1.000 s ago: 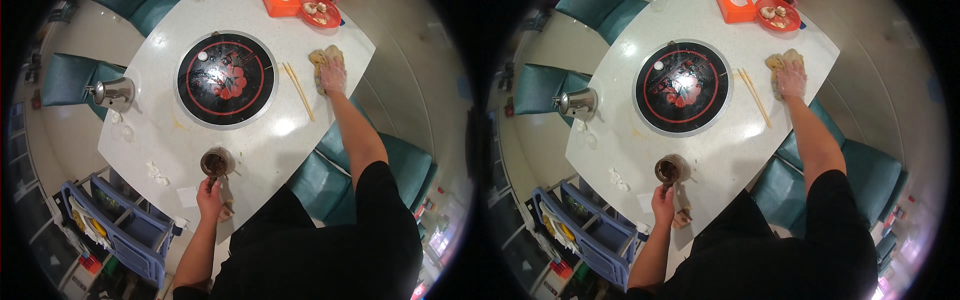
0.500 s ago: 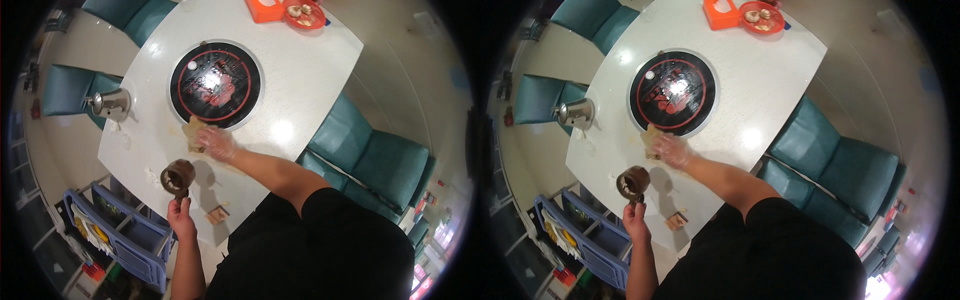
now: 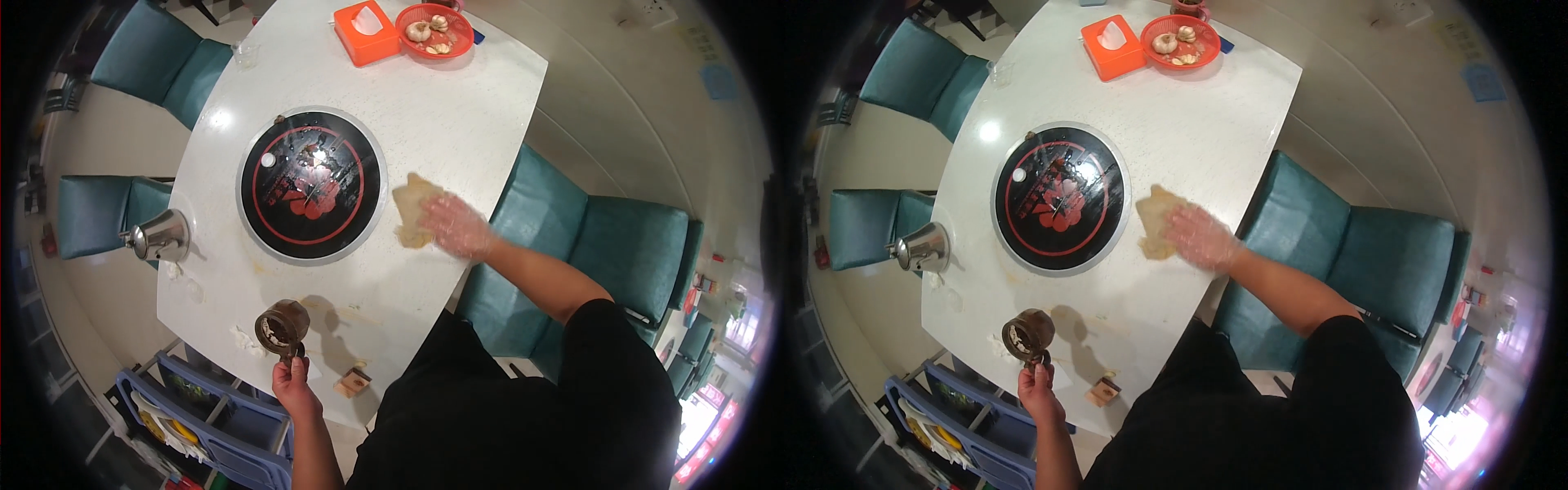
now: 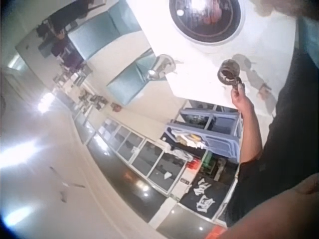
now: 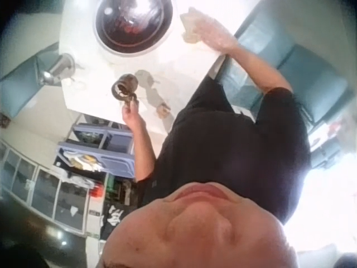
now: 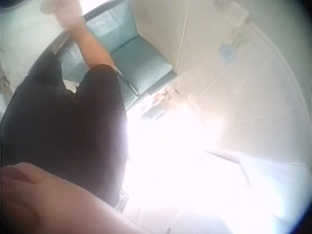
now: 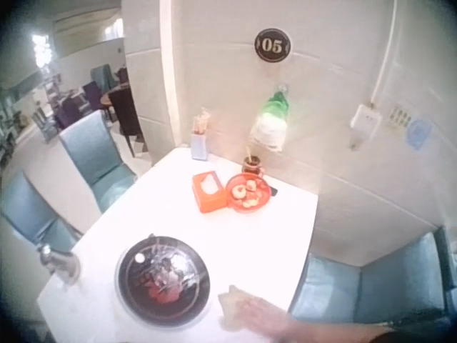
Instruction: The person clears a dining table by placing food scraps into a bin on a cart and stacking dishes, bowls, and chopsticks onto the cart, then wipes the table surface with a cloth.
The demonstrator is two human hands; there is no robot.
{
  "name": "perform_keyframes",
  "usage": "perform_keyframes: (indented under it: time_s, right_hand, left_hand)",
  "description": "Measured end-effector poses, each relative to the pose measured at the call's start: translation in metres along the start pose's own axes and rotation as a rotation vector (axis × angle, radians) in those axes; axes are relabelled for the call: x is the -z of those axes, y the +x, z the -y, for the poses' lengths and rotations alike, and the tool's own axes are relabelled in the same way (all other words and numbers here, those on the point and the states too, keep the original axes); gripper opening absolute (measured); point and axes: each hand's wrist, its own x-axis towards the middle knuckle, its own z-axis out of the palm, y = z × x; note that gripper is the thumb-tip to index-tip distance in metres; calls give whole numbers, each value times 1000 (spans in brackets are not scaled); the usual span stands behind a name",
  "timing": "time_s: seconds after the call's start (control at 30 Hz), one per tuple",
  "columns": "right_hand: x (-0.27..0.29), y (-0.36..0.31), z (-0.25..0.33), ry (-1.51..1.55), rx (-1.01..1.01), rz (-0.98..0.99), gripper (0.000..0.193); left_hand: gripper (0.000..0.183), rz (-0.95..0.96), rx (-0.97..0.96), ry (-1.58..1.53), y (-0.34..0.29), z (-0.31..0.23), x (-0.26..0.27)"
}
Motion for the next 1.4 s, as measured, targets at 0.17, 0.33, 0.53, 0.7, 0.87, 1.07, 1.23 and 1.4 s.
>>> perform_keyframes:
  time_s: [0.17,0.33,0.53,0.7,0.87,1.07,1.23,1.4]
  right_hand:
    - [4,18,-180,-202,-342,-212,32]
    - [48,35,-350,-171,-993,-4,50]
    - [0,8,-212,-290,-459,-252,49]
    - [2,1,-13,134,-269,21,32]
    - [3,5,8,206,-320,96,35]
    - [-19,37,5,1347,-1004,-213,35]
    - [-35,122,-51,7,-400,-155,44]
    - [-57,246,-79,-103,-340,-79,44]
  left_hand:
    - [7,20,35,62,12,-12,-37]
    - [7,107,89,314,39,-23,-91]
    - [30,450,-53,325,100,-41,-231]
    - [29,670,-403,560,146,-32,-375]
    - [23,655,-505,447,142,-28,-472]
    - [45,647,-700,539,123,-44,-421]
    - [35,580,-693,687,101,-41,-235]
    - [18,288,-217,892,34,-11,-62]
